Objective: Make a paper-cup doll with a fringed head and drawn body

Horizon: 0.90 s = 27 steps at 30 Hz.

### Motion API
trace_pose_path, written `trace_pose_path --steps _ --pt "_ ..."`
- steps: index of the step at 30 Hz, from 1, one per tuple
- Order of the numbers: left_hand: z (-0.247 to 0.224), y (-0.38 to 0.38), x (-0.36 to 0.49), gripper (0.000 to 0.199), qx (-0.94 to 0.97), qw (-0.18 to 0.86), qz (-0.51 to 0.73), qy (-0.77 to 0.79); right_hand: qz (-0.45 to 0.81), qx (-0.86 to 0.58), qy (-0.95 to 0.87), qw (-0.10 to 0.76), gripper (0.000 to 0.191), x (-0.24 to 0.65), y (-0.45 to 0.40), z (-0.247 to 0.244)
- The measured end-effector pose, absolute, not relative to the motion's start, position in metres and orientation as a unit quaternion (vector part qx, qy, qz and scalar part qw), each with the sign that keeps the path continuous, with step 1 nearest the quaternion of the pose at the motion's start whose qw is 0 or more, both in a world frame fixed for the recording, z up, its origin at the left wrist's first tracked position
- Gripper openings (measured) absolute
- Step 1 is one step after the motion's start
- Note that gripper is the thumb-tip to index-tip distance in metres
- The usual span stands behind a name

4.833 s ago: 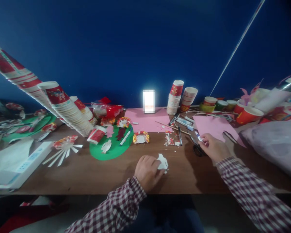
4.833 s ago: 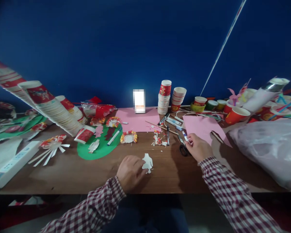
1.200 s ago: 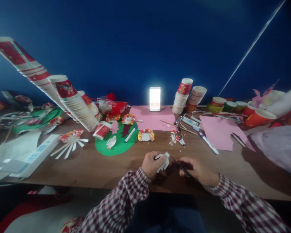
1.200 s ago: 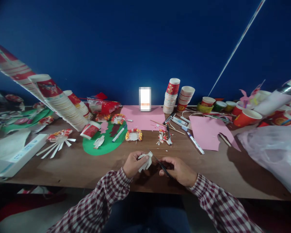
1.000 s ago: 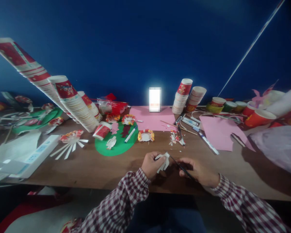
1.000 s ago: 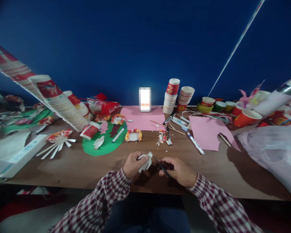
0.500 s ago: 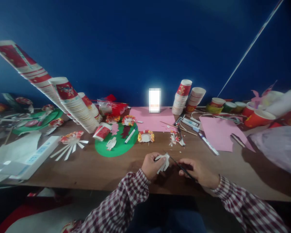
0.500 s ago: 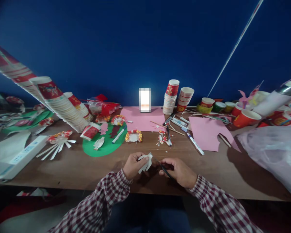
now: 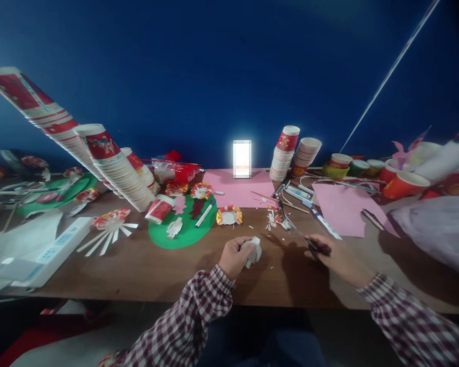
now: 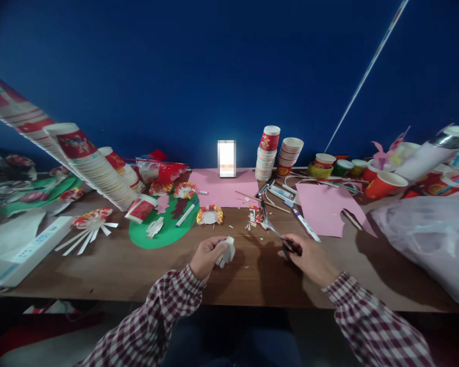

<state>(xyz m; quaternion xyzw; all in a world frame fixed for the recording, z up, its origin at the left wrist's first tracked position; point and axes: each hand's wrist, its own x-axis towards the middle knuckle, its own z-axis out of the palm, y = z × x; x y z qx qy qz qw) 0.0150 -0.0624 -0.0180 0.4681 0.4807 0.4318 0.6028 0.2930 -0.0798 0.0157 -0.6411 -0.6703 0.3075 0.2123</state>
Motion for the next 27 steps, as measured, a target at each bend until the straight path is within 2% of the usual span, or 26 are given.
trace_pose_path --steps 3,6,9,12,17,21,27 --pt "-0.022 -0.06 0.013 0.044 0.492 0.586 0.427 0.482 0.122 -0.691 -0.701 0.128 0.032 0.323 -0.081 0.023" --pt "-0.027 -0.06 0.011 0.043 0.532 0.553 0.41 0.493 0.07 -0.687 -0.722 0.046 0.038 0.344 -0.081 0.023" --pt "-0.028 -0.063 0.009 0.042 0.585 0.501 0.386 0.507 0.051 -0.678 -0.733 -0.002 0.049 0.354 -0.077 0.02" --pt "-0.025 -0.067 0.006 0.045 0.639 0.431 0.36 0.525 0.045 -0.676 -0.735 -0.014 0.052 0.356 -0.072 0.019" --pt "-0.008 -0.074 -0.004 0.05 0.733 0.303 0.308 0.526 0.028 -0.689 -0.723 -0.031 0.047 0.355 -0.066 0.027" --pt "0.002 -0.074 -0.016 0.04 0.794 0.229 0.276 0.49 0.039 -0.684 -0.727 -0.042 0.038 0.356 -0.064 0.035" --pt "0.001 -0.062 -0.032 0.031 0.874 0.177 0.209 0.401 0.06 -0.684 -0.725 -0.053 0.03 0.357 -0.064 0.042"
